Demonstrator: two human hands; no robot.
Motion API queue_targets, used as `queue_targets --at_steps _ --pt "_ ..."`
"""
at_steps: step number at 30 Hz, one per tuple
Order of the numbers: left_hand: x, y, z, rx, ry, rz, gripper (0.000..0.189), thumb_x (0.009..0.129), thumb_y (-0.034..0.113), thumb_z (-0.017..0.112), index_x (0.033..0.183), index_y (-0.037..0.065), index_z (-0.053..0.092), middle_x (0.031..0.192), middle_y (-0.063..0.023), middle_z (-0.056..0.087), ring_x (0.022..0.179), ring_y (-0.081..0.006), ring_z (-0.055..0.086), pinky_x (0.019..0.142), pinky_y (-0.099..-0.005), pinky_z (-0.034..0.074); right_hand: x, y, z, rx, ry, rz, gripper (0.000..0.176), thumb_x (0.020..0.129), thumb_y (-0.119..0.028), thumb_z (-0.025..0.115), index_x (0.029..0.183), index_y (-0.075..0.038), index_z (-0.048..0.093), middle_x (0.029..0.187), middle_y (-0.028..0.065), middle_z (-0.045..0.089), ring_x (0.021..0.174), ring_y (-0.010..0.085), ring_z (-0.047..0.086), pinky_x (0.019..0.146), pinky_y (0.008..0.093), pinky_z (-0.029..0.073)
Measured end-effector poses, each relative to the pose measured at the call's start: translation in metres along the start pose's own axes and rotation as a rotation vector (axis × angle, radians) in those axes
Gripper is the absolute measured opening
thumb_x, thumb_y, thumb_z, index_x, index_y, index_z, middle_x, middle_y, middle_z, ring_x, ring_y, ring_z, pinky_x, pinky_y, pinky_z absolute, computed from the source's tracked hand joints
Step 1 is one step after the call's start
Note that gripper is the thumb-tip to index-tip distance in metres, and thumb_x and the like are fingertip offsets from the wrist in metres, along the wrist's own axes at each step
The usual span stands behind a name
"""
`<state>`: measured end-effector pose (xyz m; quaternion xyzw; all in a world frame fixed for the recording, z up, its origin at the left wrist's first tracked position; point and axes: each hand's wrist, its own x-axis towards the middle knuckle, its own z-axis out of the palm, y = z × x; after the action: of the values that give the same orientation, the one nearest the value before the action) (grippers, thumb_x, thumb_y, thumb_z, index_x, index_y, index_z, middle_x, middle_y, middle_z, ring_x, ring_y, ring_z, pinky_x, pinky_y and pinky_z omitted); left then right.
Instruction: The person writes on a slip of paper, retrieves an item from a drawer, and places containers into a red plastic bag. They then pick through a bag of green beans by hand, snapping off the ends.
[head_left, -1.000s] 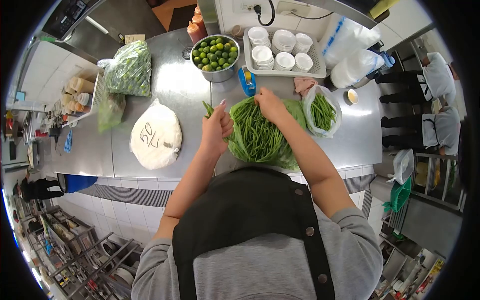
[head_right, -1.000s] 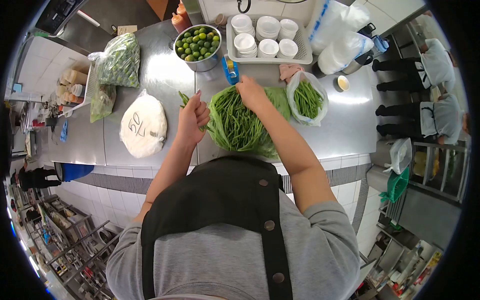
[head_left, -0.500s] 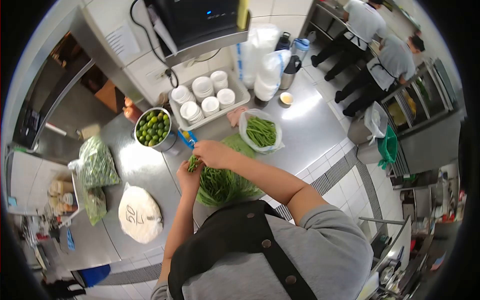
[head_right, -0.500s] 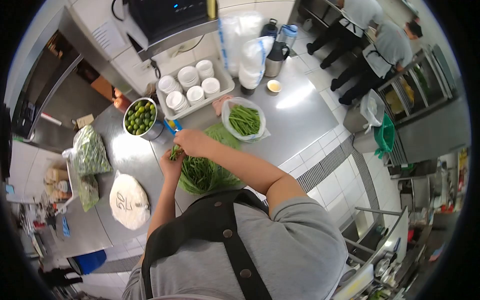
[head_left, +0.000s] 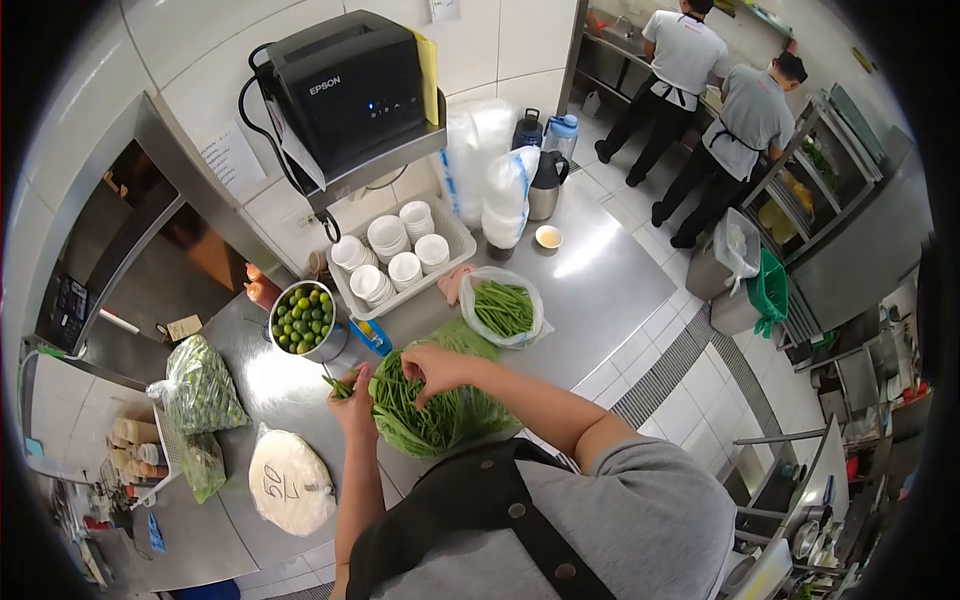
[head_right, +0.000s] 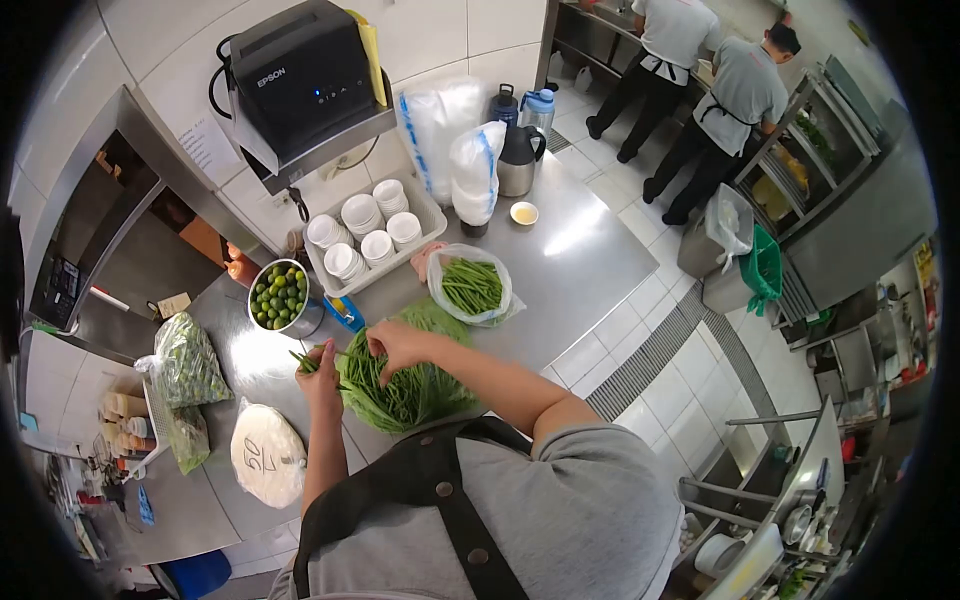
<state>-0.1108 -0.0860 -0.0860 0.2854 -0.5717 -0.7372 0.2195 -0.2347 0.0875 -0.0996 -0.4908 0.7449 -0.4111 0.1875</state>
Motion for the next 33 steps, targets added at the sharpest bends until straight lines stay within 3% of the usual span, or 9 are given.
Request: queue_targets --at_steps 6,10,15,18,24,26,27,29,33 --pt "-0.01 0.006 0.002 0.021 -0.004 0.036 0.014 0.091 0.014 0.076 0.092 0.001 0.07 0.072 0.0016 0.062 0.048 -0.0003 0.037 0.043 -0.0209 0.023 0.015 -0.033 0.008 0.352 -0.039 0.083 0.022 0.088 -0.023 0.073 0.096 -0.002 0.07 0.073 0.0059 0.068 0.067 0.0167 0.065 0.063 0.0323 0.051" --pt "-0.008 0.007 0.002 0.015 0.239 0.119 0.016 0.091 0.015 0.075 0.093 -0.001 0.072 0.079 0.0025 0.066 0.05 -0.0003 0.034 0.045 -0.0222 0.024 0.012 -0.04 0.011 0.331 0.073 0.098 0.021 0.093 -0.021 0.064 0.092 -0.001 0.07 0.069 0.0078 0.069 0.062 0.0188 0.066 0.063 0.0344 0.05" --pt "-0.011 0.02 -0.006 -0.06 0.228 0.115 0.017 0.093 0.018 0.073 0.095 0.001 0.072 0.079 0.0007 0.067 0.048 0.0004 0.031 0.043 -0.0211 0.02 0.006 -0.043 0.017 0.307 0.102 0.135 0.019 0.095 -0.017 0.062 0.097 0.0 0.071 0.076 0.0102 0.07 0.069 0.0193 0.067 0.066 0.0346 0.051" --pt "-0.014 0.025 -0.002 -0.102 0.227 0.11 0.017 0.095 0.018 0.071 0.096 0.001 0.071 0.08 0.0003 0.067 0.047 0.0008 0.03 0.043 -0.0209 0.02 0.01 -0.038 0.024 0.093 0.291 -0.053 0.019 0.095 -0.017 0.062 0.095 0.001 0.069 0.082 0.0121 0.069 0.077 0.0241 0.067 0.071 0.0368 0.051" --pt "-0.011 0.028 -0.013 -0.226 0.211 -0.011 0.017 0.099 0.017 0.065 0.103 0.001 0.067 0.083 0.0012 0.062 0.05 0.0003 0.032 0.043 -0.0203 0.022 -0.004 -0.087 0.006 0.441 0.016 -0.239 0.016 0.091 -0.014 0.064 0.089 0.002 0.067 0.084 0.0157 0.066 0.08 0.0299 0.064 0.073 0.0405 0.049" --pt "-0.003 0.022 -0.027 -0.311 0.222 -0.065 0.019 0.1 0.019 0.064 0.108 0.001 0.065 0.082 0.0021 0.059 0.052 -0.0002 0.033 0.044 -0.0199 0.023 0.004 -0.051 0.012 0.281 -0.085 -0.161 0.014 0.088 -0.013 0.067 0.085 0.001 0.069 0.08 0.0151 0.067 0.076 0.0288 0.065 0.07 0.0404 0.049" --pt "-0.003 0.021 -0.032 -0.323 0.192 -0.085 0.02 0.101 0.022 0.061 0.109 0.003 0.062 0.075 0.0053 0.049 0.053 -0.0014 0.031 0.045 -0.0202 0.023 0.009 -0.044 0.008 0.204 -0.139 -0.123 0.014 0.086 -0.013 0.069 0.084 0.001 0.069 0.079 0.0149 0.068 0.074 0.0282 0.065 0.069 0.0403 0.05" --pt "0.0 0.01 -0.038 -0.408 0.148 -0.137 0.018 0.102 0.022 0.06 0.107 0.005 0.061 0.073 0.0061 0.043 0.052 -0.0024 0.029 0.045 -0.0208 0.023 0.009 -0.035 -0.003 -0.148 -0.356 0.121 0.014 0.078 -0.013 0.077 0.081 0.0 0.071 0.075 0.0141 0.07 0.07 0.0267 0.067 0.064 0.0401 0.051" --pt "-0.008 0.001 -0.04 -0.532 0.134 -0.201 0.012 0.103 0.022 0.056 0.096 0.012 0.056 0.068 0.0072 0.034 0.052 -0.0039 0.027 0.044 -0.0225 0.023 0.016 -0.002 -0.002 -0.038 -0.516 0.159 0.022 0.068 -0.011 0.084 0.086 -0.002 0.076 0.082 0.0119 0.075 0.074 0.0233 0.071 0.066 0.0373 0.055"
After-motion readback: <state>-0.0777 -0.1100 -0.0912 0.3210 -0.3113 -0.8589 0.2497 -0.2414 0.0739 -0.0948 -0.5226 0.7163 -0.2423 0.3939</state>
